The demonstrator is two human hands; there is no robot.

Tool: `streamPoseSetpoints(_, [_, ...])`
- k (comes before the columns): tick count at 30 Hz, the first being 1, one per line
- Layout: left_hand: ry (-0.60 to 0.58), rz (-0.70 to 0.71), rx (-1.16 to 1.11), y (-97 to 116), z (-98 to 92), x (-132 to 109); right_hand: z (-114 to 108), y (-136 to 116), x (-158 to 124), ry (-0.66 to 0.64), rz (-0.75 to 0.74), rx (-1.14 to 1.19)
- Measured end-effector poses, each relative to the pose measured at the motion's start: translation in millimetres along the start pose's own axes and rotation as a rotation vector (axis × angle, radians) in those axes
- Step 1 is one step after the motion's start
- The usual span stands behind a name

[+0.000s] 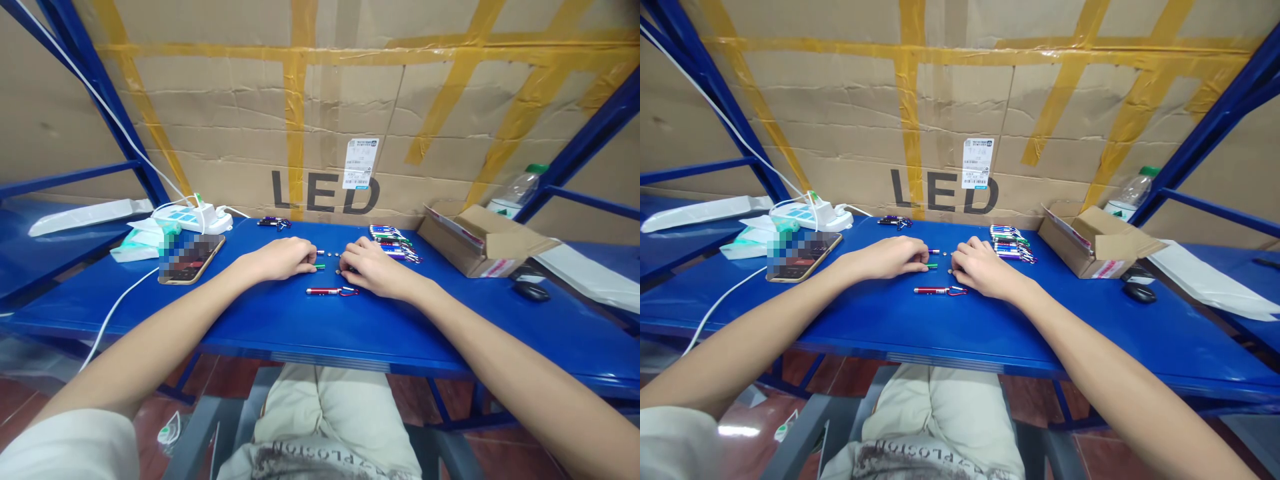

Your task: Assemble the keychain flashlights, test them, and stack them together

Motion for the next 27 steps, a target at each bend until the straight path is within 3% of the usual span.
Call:
streamPoseSetpoints(17, [-0.004, 0.003, -0.014, 0, 0.3, 0, 1, 6, 2, 0.038, 0.039, 0.135])
streamPoseSetpoints(27, [0.005, 0.017, -0.008, -1, 0.8, 1, 3, 13, 0, -0.016, 0.146, 0.209])
Point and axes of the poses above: each hand's wrist, its own x-axis towards the middle knuckle, its own z-axis out of the palm, y = z × x, the point moved 8 cm from there along x, towards the middle knuckle, and after that the axes turned 14 degrees about y, right-handed, at the moved point
